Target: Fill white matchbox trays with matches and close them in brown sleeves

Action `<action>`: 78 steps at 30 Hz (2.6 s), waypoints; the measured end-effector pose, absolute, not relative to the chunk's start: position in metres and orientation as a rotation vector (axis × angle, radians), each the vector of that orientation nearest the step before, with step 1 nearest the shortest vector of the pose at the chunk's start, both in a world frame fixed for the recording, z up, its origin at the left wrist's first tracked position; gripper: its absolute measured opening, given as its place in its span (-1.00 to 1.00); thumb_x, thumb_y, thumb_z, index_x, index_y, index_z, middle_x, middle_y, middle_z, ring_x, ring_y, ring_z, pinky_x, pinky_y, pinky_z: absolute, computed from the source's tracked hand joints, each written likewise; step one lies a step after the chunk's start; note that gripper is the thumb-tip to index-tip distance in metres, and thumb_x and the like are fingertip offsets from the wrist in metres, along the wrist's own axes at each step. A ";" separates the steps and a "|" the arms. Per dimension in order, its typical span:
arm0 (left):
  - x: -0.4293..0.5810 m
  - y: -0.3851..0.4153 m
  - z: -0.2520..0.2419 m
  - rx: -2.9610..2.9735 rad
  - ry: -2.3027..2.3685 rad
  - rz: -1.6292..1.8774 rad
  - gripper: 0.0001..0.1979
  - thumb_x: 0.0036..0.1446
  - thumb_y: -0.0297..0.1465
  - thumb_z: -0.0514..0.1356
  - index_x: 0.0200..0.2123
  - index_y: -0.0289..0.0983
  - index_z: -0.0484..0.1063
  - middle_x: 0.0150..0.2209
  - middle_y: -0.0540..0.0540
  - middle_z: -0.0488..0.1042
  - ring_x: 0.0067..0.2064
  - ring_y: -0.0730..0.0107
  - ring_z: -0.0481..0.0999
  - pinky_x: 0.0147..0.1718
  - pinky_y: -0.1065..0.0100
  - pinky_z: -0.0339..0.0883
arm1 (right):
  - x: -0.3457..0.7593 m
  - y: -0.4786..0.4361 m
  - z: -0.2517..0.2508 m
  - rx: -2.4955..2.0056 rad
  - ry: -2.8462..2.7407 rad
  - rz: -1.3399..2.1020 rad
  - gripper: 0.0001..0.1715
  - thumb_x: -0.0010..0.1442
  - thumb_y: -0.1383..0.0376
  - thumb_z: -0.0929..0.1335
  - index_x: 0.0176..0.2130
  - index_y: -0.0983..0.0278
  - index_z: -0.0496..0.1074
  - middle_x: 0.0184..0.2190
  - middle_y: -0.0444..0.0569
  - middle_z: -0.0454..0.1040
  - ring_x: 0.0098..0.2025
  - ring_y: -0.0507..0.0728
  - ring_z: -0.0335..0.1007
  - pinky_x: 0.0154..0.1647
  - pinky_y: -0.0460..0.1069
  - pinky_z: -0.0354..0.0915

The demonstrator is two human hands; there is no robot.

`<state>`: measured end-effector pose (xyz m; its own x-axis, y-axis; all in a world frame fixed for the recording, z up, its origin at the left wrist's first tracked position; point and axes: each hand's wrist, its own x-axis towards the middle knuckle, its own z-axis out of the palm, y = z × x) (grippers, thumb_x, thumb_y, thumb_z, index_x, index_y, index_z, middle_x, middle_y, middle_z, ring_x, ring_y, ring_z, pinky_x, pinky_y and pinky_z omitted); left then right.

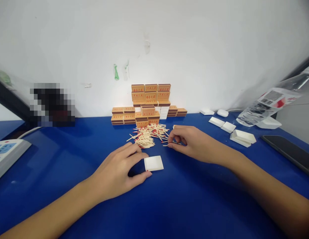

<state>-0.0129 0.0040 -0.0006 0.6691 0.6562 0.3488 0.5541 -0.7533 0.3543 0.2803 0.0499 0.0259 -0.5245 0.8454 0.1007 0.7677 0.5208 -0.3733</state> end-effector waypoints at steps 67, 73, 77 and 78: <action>0.011 -0.002 -0.003 2.671 1.164 0.777 -0.71 0.23 -0.14 0.38 -0.18 -0.21 0.50 -0.18 -0.09 0.52 -0.16 0.14 0.52 -0.13 0.08 0.41 | 0.288 0.058 0.015 -1.610 -2.359 0.428 -0.80 0.33 0.23 0.36 -0.36 0.21 0.47 -0.37 -0.06 0.48 -0.38 0.11 0.32 -0.36 0.03 0.15; 0.009 -0.001 -0.003 2.660 1.202 0.791 -0.80 0.22 -0.25 0.34 -0.17 -0.22 0.51 -0.20 -0.10 0.52 -0.17 0.15 0.52 -0.12 0.05 0.43 | 0.276 0.043 0.031 -1.240 -2.474 0.351 -0.82 0.44 0.22 0.32 -0.22 0.23 0.45 -0.24 -0.01 0.49 -0.26 0.12 0.39 -0.26 0.01 0.24; 0.011 -0.002 -0.003 2.643 1.248 0.758 -0.55 0.17 0.00 0.39 -0.12 -0.24 0.50 -0.14 -0.14 0.54 -0.11 0.07 0.52 -0.09 0.00 0.44 | 0.261 0.027 0.026 -1.100 -2.705 0.140 -0.83 0.47 0.34 0.28 -0.19 0.28 0.43 -0.17 0.05 0.51 -0.26 0.13 0.42 -0.27 0.02 0.28; 0.012 -0.002 -0.004 2.650 1.251 0.747 -0.51 0.16 0.04 0.39 -0.12 -0.25 0.51 -0.13 -0.15 0.54 -0.09 0.05 0.52 -0.08 -0.01 0.44 | 0.258 0.024 0.024 -1.073 -2.755 0.038 -0.86 0.45 0.40 0.28 -0.17 0.29 0.44 -0.15 0.07 0.51 -0.25 0.15 0.44 -0.27 0.03 0.29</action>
